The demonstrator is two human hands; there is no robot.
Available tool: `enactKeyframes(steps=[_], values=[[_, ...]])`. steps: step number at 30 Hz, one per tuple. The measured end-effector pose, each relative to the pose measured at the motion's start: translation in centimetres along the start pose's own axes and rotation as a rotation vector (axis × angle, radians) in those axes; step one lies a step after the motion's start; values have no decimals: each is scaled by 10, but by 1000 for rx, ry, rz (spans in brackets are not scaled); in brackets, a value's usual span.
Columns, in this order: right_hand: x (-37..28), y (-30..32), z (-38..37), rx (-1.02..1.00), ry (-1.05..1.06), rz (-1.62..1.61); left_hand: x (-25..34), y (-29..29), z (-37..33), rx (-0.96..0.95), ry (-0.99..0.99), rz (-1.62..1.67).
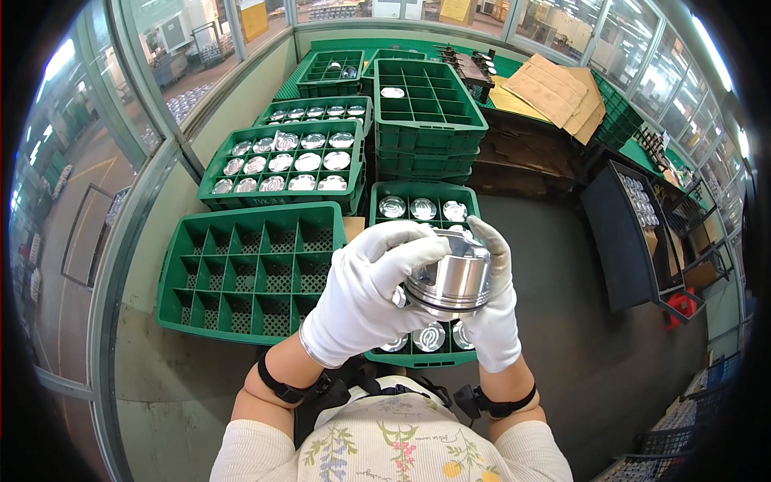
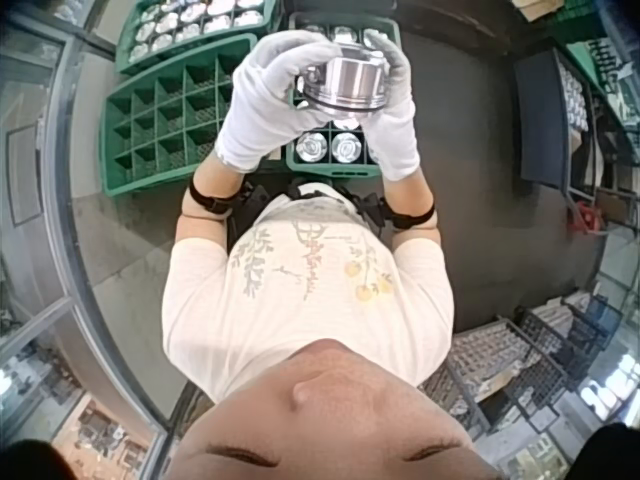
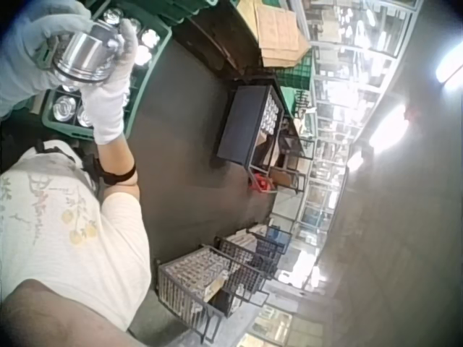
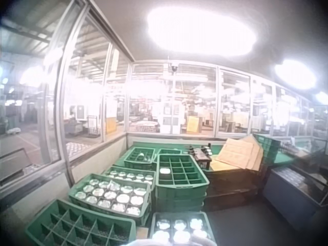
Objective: The person picks up and inspects metal engine pistons stored in green crates.
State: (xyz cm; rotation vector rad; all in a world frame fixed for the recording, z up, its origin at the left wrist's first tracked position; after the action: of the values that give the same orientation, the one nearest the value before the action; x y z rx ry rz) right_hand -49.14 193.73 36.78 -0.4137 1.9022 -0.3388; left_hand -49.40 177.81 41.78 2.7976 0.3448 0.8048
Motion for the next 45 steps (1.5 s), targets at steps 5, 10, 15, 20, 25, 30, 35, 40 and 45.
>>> enactKeyframes(steps=[5, 10, 15, 20, 25, 30, 35, 40, 45], values=[[-6, -1, 3, 10, 114, 226, -1, 0, 2, 7, -5, -31], [-10, 2, 1, -74, 239, 359, -2, 0, 2, -40, -7, -46], [-3, -1, 2, -30, 149, 232, -3, -2, 1, -21, -17, -11], [5, 1, 4, -35, 47, -32, -2, -4, -1, 7, -7, -49], [13, 5, 4, -99, -111, -392, -16, -2, 4, -46, 18, -75], [5, -2, 6, -28, -134, -265, -13, 1, 4, -47, 3, -21], [1, -6, 6, -16, -109, -181, -5, 3, 0, -63, -9, -43], [4, -6, 8, 87, -207, -317, 2, 1, -3, -33, -55, -56], [3, -6, 10, 46, -94, -242, 5, 2, -4, -35, -62, -54]])
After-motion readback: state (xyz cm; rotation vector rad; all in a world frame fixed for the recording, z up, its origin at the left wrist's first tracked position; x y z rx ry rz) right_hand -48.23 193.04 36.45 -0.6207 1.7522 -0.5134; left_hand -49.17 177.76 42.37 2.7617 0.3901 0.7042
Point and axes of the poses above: each hand's wrist, its own z-axis away from the middle knuckle, its own y-axis out of the back of the hand, x = y × z, the point moved 3 cm from there along -z, towards the middle knuckle, and after that the axes turned 9 degrees about x, right-handed, at the moved point
